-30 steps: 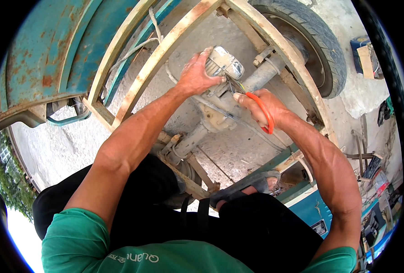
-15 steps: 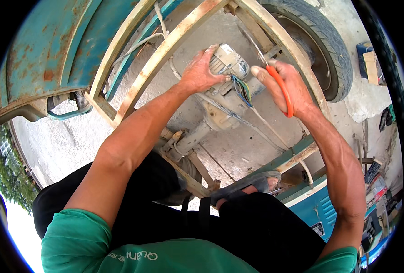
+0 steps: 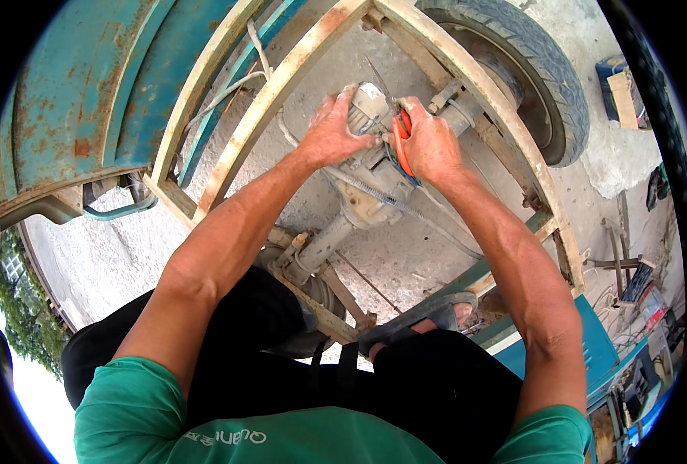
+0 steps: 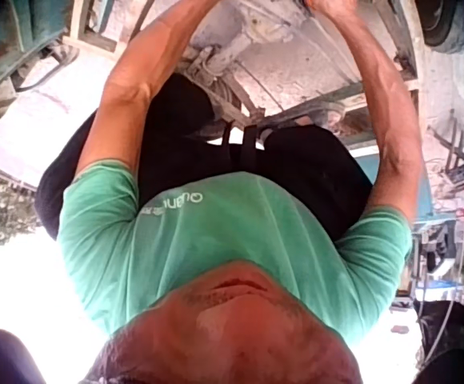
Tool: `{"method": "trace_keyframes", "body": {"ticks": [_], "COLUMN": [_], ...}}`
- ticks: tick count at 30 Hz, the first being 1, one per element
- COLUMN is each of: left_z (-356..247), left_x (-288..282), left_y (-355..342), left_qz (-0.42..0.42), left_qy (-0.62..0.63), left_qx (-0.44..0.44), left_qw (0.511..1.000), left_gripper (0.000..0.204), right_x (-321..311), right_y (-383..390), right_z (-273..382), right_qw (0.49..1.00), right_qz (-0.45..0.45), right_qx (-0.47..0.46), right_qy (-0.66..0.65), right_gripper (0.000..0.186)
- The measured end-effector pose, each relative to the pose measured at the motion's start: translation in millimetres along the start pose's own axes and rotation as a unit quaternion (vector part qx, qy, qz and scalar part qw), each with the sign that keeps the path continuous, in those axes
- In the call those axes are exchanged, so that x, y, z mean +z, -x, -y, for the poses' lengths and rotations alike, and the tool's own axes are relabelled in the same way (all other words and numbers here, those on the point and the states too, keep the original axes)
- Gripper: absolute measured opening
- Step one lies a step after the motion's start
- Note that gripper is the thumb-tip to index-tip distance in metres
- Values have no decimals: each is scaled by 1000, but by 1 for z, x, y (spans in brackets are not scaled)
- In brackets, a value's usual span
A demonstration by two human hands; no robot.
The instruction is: The person sits on the ground and uses orange-handled scissors to cut the outer sheathing of a wire cable connected to a small electric motor. They then separate the individual colored wires inside the cable.
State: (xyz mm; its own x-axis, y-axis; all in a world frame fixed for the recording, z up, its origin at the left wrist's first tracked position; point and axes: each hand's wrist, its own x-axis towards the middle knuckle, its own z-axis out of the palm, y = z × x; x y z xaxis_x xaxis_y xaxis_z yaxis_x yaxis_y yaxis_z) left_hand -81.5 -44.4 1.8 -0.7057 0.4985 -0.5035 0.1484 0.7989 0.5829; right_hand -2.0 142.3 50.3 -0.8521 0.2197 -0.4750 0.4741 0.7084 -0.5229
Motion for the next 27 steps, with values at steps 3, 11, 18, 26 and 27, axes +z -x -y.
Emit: {"method": "trace_keyframes", "body": {"ticks": [3, 11, 18, 26, 27], "left_z": [-3, 2, 0, 3, 4], "left_x": [0, -3, -5, -3, -3], "left_y": [0, 0, 0, -1, -1], "left_qz": [-11, -26, -15, -13, -4], "left_qy": [-3, 15, 1, 12, 3], "left_qx": [-3, 22, 28, 36, 26], "left_qw": [1000, 999, 999, 999, 1000], "left_gripper": [114, 107, 108, 111, 113], "right_x": [7, 27, 33, 38, 40], "right_y": [-3, -3, -1, -4, -5], "right_z": [0, 3, -5, -13, -16], "right_qw": [1000, 997, 989, 973, 972], "right_qz": [-9, -67, -75, -63, -67], "right_qx": [-7, 27, 83, 117, 106], "right_qy": [20, -29, -100, -188, -198], "right_gripper": [51, 45, 52, 60, 62]}}
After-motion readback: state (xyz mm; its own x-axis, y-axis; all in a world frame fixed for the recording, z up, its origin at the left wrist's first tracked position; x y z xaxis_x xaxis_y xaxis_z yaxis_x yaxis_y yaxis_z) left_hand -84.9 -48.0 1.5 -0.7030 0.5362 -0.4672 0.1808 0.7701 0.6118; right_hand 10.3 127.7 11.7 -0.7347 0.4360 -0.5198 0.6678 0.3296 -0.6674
